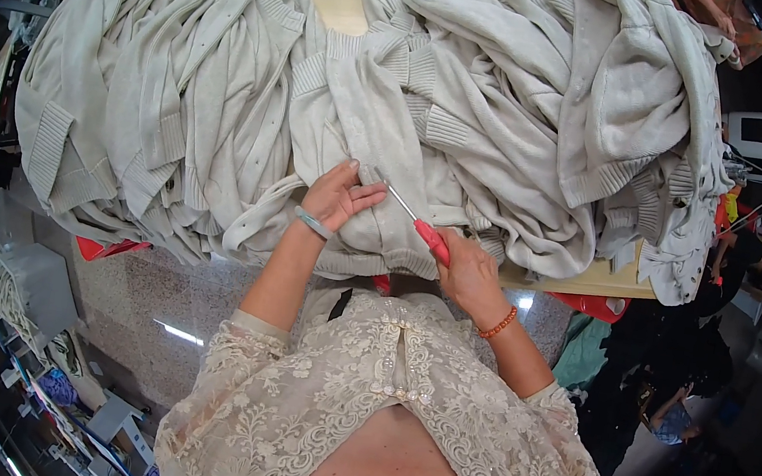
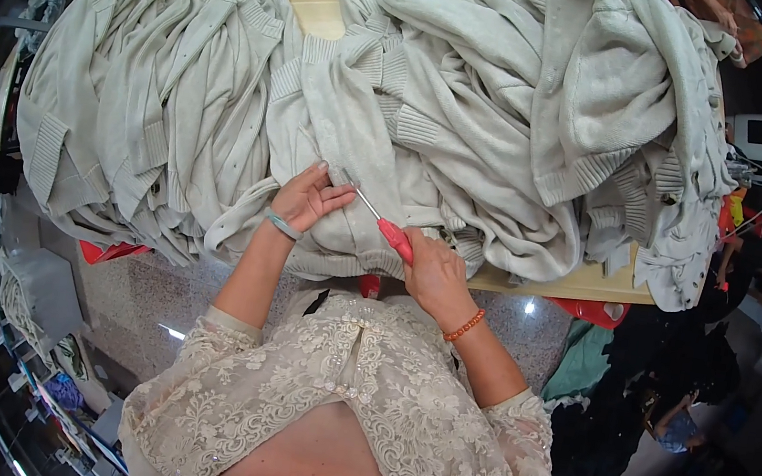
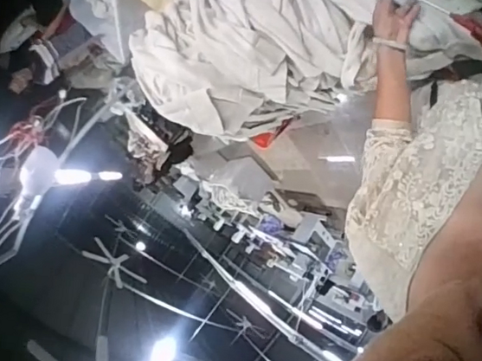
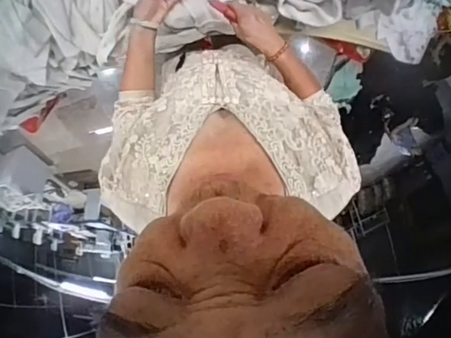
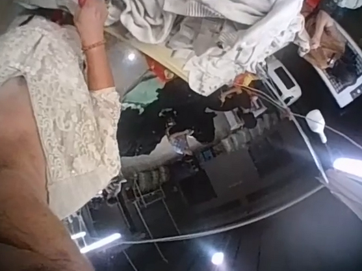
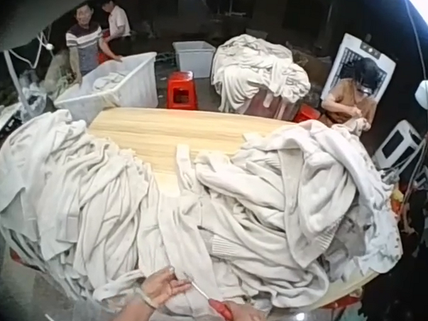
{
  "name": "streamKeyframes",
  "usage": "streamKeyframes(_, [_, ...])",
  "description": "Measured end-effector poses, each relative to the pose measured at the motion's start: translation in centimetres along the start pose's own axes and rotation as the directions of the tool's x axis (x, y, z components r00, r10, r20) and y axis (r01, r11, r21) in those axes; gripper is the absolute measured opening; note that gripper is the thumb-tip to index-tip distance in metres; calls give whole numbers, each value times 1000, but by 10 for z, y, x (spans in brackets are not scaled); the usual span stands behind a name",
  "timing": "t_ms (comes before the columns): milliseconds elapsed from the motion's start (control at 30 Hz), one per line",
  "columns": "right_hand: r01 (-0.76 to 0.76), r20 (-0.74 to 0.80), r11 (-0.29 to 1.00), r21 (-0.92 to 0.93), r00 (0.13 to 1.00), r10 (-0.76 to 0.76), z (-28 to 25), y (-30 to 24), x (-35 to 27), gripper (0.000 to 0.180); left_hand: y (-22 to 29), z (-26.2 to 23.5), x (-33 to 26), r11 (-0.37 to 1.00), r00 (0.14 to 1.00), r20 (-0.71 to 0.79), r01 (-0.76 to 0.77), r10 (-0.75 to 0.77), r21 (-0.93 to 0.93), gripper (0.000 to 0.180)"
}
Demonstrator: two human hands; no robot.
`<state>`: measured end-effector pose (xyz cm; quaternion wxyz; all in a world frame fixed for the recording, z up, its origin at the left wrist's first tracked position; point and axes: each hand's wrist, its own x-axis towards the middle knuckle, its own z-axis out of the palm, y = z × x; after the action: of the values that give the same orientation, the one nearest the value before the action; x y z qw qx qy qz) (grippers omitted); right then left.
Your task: Trimming loose threads from a large pile of sweaters using scissors in a garment factory.
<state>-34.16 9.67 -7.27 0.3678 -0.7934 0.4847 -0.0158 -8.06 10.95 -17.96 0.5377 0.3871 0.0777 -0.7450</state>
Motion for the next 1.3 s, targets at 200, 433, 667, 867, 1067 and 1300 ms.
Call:
streamKeyframes(200, [-61,155,996,-71,985,71,1,-4,-22,24,-15,-12,15,993,988,-104,-118,117,-7,10])
streamKeyframes(433, [39,50,997,-68,998,-36,9,-3,1,21,-18,-23,23,989,982,-115,-143,147,38,10])
streamKeyframes(667, [-37,90,999,19,995,35,4,17,-32,27,-13,-3,0,995,992,-96,-73,79,68,23])
streamKeyframes(867, [22,-12,999,29,1000,-22,1,34,-53,30,-56,0,-34,988,1000,14,16,-19,151,23])
streamKeyframes(1067, [-40,224,997,-69,973,55,1,41,-81,25,-75,-15,-22,984,995,-59,-70,81,162,15])
streamKeyframes(1300, [-54,118,998,-39,991,58,11,39,-60,23,-77,-16,-17,978,992,-93,-65,85,198,18])
